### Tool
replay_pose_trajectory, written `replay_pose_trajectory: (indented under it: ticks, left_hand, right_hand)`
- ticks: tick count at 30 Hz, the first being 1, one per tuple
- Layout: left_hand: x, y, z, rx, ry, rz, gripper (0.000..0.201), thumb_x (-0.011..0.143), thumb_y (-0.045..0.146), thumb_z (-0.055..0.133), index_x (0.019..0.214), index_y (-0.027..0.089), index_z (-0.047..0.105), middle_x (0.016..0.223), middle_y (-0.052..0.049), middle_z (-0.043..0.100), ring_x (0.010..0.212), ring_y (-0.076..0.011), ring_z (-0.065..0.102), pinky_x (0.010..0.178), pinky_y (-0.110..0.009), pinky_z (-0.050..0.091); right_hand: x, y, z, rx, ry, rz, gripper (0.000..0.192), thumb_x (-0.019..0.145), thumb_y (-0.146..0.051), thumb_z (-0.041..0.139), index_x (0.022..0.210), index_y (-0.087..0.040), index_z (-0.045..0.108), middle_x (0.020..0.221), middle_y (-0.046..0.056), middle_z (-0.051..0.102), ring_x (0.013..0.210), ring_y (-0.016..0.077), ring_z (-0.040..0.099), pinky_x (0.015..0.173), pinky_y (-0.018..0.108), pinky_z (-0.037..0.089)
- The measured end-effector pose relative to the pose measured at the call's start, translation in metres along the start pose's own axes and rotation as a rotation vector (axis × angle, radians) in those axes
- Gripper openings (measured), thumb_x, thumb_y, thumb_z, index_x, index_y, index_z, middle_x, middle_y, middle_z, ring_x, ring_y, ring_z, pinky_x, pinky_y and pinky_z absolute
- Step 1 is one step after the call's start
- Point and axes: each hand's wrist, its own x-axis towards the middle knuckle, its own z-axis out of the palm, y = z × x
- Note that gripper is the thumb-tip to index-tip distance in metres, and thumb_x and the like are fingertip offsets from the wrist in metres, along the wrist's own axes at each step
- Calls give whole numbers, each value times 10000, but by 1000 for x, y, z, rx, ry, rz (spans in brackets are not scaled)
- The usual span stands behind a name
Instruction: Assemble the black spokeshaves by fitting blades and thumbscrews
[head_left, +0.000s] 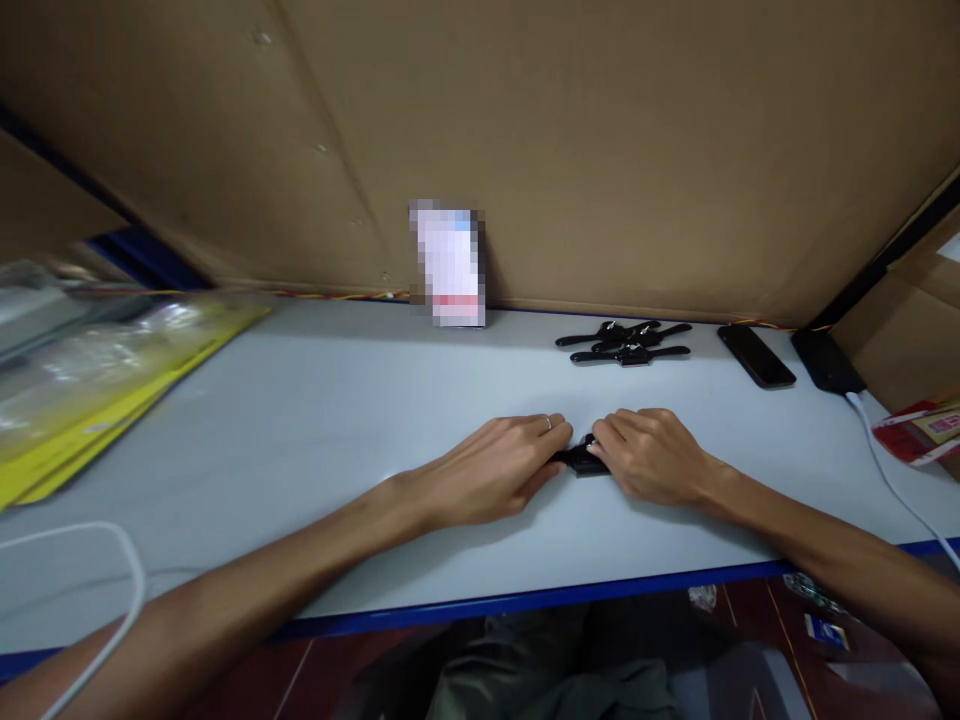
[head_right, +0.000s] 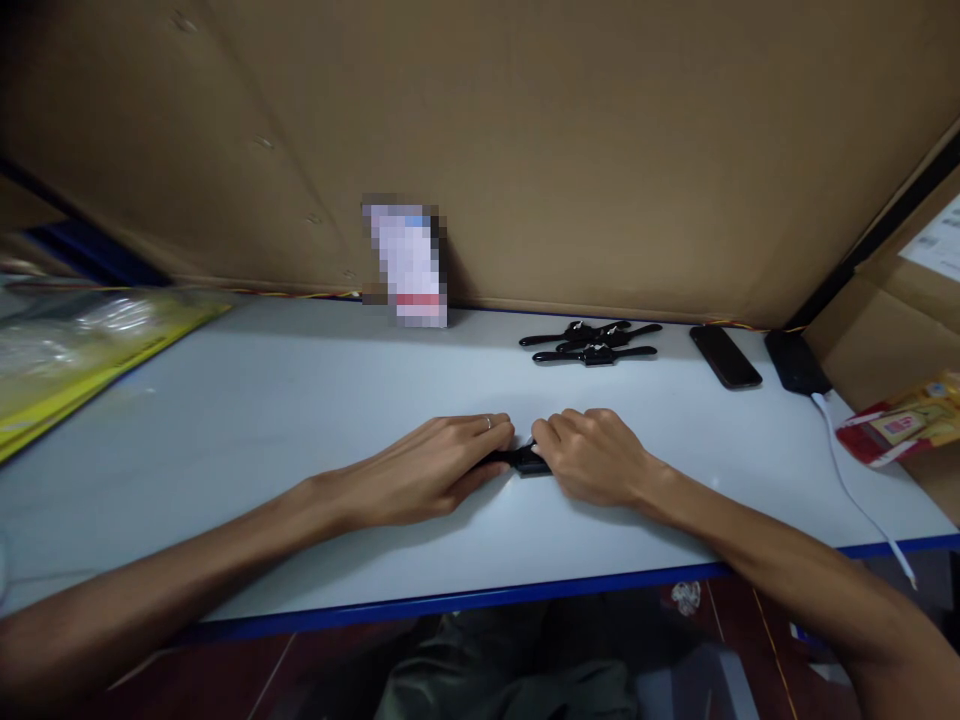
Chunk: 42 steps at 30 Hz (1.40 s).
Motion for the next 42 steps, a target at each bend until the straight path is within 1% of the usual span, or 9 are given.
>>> replay_pose_trajectory:
  ticks: [6, 9, 14, 18, 23, 30, 33, 37, 42]
  left_hand:
    - [0, 0, 0, 20, -8, -7, 134, 998, 231, 415, 894, 194, 491, 801, -35, 593, 647, -173, 528, 594, -324, 378]
    - [1, -8, -1, 24, -17, -7, 161, 1014, 248, 395, 927, 185, 514, 829, -43, 609, 682, -178, 546, 632, -326, 411]
    - [1, -41, -7, 116, 17, -54, 233, 1019, 284, 375, 994, 175, 580, 965, -78, 614, 818, -202, 575, 731, -338, 451]
    - [-1, -64, -9, 199, 46, -90, 249, 1019, 283, 371, 1035, 179, 597, 1027, -94, 605, 899, -216, 569, 816, -361, 459]
    - [-3, -69, -11, 211, 22, -123, 281, 1031, 299, 356, 1077, 181, 607, 1049, -102, 605, 916, -218, 577, 834, -363, 466]
    - [-3, -74, -14, 275, -13, -153, 296, 1018, 298, 367, 1086, 183, 631, 1032, -110, 634, 922, -247, 599, 839, -388, 478]
    - [-3, -77, -17, 343, -27, -188, 257, 1000, 272, 408, 1071, 190, 640, 1021, -109, 653, 926, -259, 614, 834, -393, 477]
    - [-5, -77, -23, 400, -71, -312, 222, 981, 239, 452, 1086, 209, 646, 999, -106, 666, 904, -268, 636, 745, -364, 473]
    - [-8, -80, -26, 407, -71, -470, 249, 977, 220, 444, 1111, 230, 654, 993, -116, 662, 964, -304, 651, 664, -327, 470]
  right_hand:
    - [2, -9, 1, 33, -24, 84, 310, 1053, -208, 373, 921, -129, 642, 761, 87, 683, 629, 174, 538, 575, 336, 278]
    - [1, 0, -1, 162, 38, 141, 303, 1060, -272, 415, 923, -143, 652, 798, 69, 703, 629, 159, 547, 575, 325, 278]
    - [-1, 32, -3, 352, 220, 384, 250, 1012, -291, 484, 865, -182, 656, 730, 24, 670, 596, 137, 508, 609, 301, 319]
    - [-3, 48, 4, 345, 226, 462, 248, 973, -258, 504, 774, -193, 637, 687, 15, 639, 603, 144, 501, 607, 294, 312]
    - [-3, 70, 16, 274, 220, 528, 219, 953, -247, 519, 804, -190, 669, 739, 33, 679, 635, 159, 529, 602, 288, 292]
    - [-16, 133, 34, 123, 295, 781, 181, 925, -240, 555, 896, -187, 726, 913, 89, 747, 786, 228, 640, 660, 306, 380]
    - [-19, 143, 41, 127, 295, 755, 212, 914, -199, 557, 1021, -182, 739, 1017, 100, 740, 899, 258, 666, 745, 332, 447]
    - [-15, 137, 47, 189, 254, 604, 321, 924, -180, 544, 1197, -185, 713, 1195, 109, 710, 1028, 276, 664, 856, 373, 493]
    - [-11, 128, 48, 208, 132, 566, 324, 940, -175, 528, 1199, -216, 718, 1247, 91, 683, 1029, 271, 662, 871, 389, 498]
